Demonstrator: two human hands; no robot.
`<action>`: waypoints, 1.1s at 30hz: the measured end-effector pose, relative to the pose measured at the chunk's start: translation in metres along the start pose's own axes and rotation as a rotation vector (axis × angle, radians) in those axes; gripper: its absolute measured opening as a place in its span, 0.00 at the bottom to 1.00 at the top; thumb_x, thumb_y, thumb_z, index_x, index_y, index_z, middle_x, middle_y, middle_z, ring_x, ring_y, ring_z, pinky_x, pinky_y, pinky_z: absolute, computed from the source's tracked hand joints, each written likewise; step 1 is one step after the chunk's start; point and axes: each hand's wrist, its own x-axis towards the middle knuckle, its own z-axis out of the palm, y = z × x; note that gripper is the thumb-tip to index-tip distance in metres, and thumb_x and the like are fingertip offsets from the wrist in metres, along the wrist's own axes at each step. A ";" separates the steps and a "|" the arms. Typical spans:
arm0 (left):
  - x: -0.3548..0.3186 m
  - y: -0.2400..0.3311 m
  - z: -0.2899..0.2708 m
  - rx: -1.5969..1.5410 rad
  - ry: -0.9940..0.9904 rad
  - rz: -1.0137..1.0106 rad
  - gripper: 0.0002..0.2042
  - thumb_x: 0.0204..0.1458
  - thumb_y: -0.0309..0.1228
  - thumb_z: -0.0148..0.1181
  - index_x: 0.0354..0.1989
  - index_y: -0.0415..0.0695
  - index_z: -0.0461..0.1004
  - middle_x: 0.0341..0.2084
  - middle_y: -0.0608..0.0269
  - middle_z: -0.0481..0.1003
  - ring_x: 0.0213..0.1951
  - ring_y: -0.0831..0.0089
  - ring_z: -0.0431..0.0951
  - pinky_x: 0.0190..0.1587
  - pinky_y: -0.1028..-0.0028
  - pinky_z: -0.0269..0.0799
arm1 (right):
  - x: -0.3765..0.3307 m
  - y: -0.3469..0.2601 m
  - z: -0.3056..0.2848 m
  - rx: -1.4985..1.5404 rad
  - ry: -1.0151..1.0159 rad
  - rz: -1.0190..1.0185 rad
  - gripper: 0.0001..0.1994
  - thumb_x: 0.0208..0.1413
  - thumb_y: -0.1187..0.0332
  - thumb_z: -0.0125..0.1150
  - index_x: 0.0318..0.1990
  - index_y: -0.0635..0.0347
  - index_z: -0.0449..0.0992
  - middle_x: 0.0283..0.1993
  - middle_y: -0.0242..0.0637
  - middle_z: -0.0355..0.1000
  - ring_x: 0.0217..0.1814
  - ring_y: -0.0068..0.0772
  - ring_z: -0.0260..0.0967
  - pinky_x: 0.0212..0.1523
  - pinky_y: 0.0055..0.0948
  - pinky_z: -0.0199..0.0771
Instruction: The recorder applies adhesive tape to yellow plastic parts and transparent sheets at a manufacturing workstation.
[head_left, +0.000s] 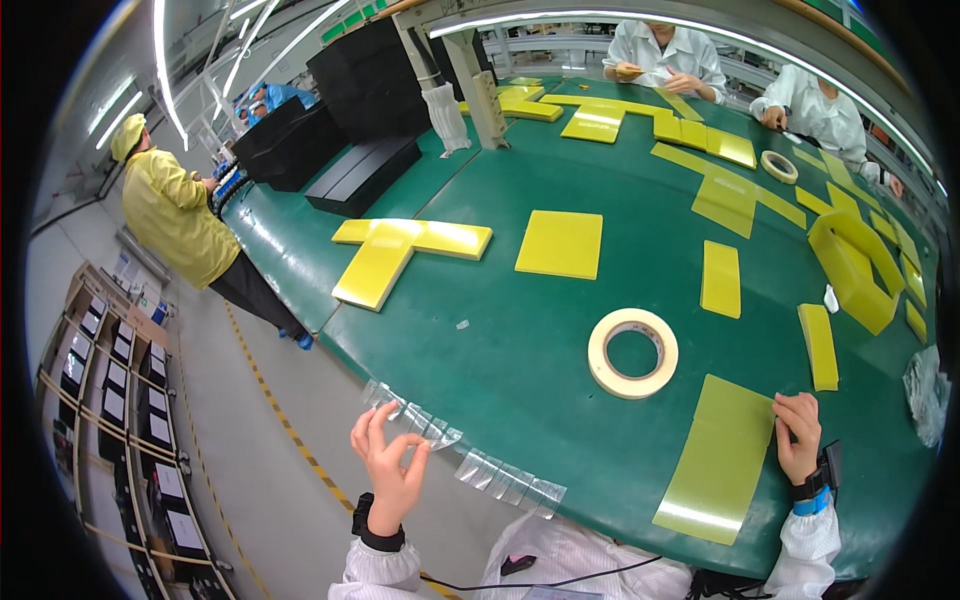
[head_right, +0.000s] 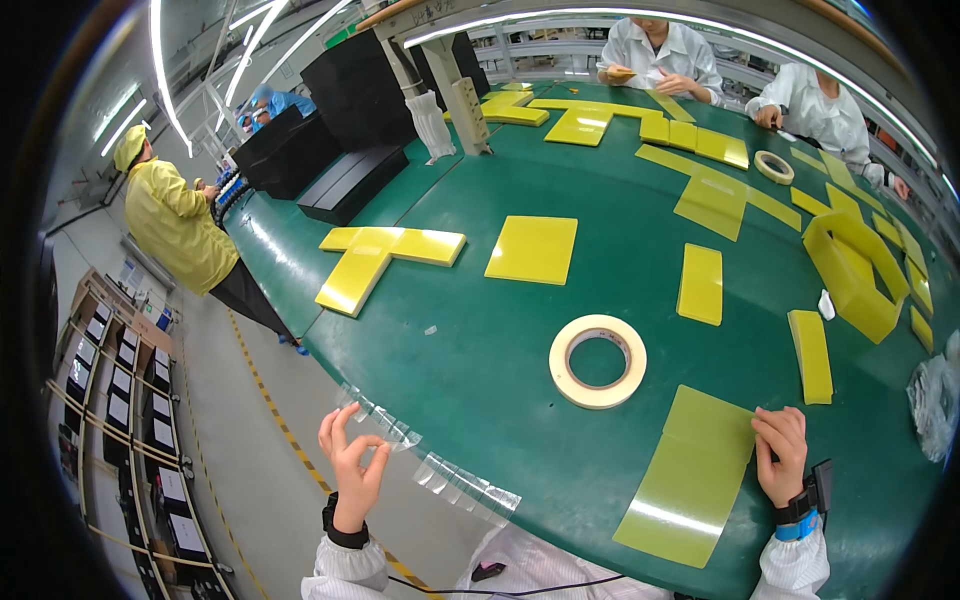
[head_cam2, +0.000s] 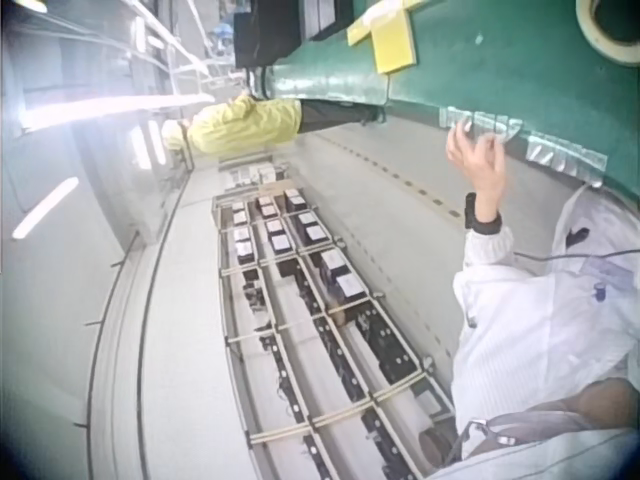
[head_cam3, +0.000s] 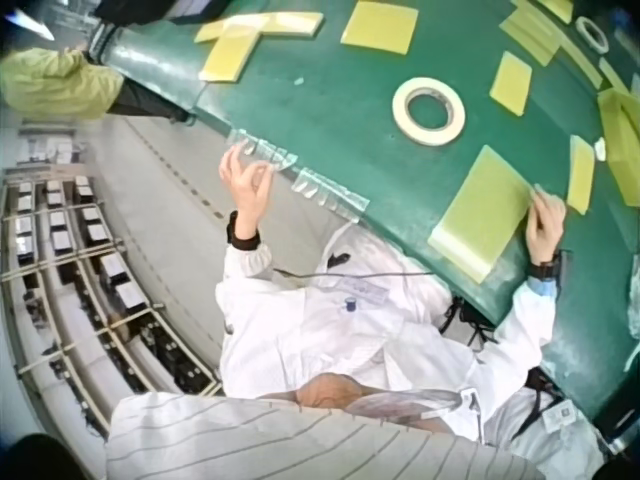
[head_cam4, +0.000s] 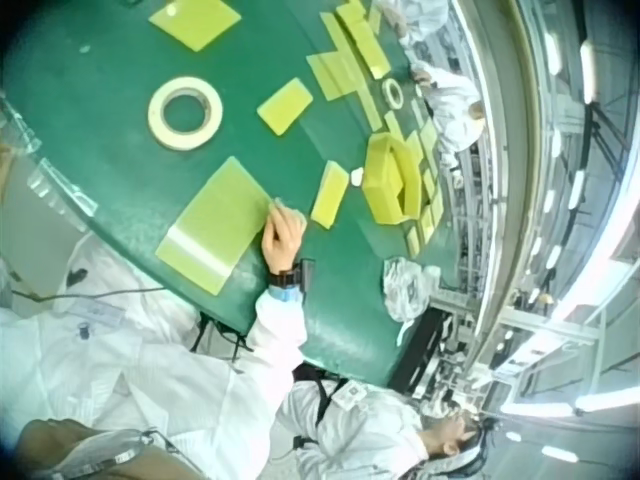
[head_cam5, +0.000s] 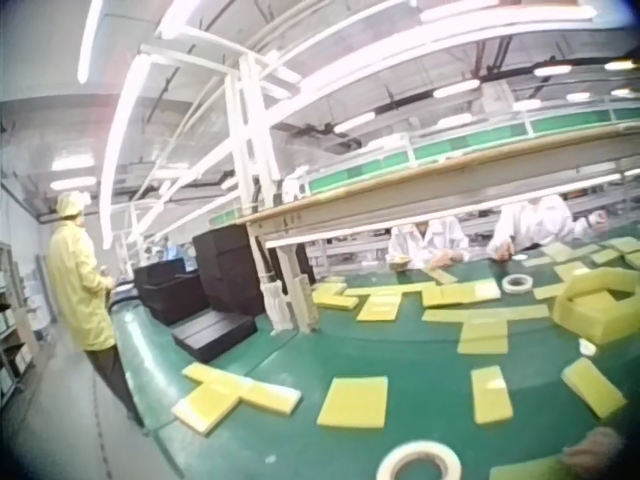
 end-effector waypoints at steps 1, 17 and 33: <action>0.001 0.000 0.001 0.000 0.001 0.004 0.03 0.42 0.29 0.64 0.23 0.45 0.77 0.56 0.56 0.66 0.61 0.54 0.53 0.63 0.54 0.42 | 0.000 0.000 0.000 0.007 -0.014 0.011 0.11 0.44 0.84 0.55 0.38 0.64 0.76 0.42 0.43 0.74 0.42 0.44 0.71 0.54 0.47 0.62; 0.048 -0.005 0.002 0.079 -0.331 0.410 0.05 0.51 0.23 0.55 0.35 0.42 0.66 0.34 0.60 0.79 0.39 0.66 0.79 0.60 0.54 0.54 | 0.010 -0.040 0.000 0.051 -0.194 -0.152 0.13 0.38 0.80 0.63 0.35 0.57 0.79 0.38 0.33 0.76 0.36 0.33 0.73 0.56 0.50 0.58; 0.080 -0.011 0.010 0.122 -0.564 0.385 0.03 0.56 0.27 0.49 0.34 0.43 0.63 0.09 0.61 0.68 0.15 0.58 0.70 0.51 0.54 0.62 | 0.008 -0.038 0.002 0.137 -0.226 -0.074 0.11 0.40 0.81 0.62 0.34 0.57 0.79 0.34 0.31 0.77 0.33 0.31 0.73 0.58 0.51 0.56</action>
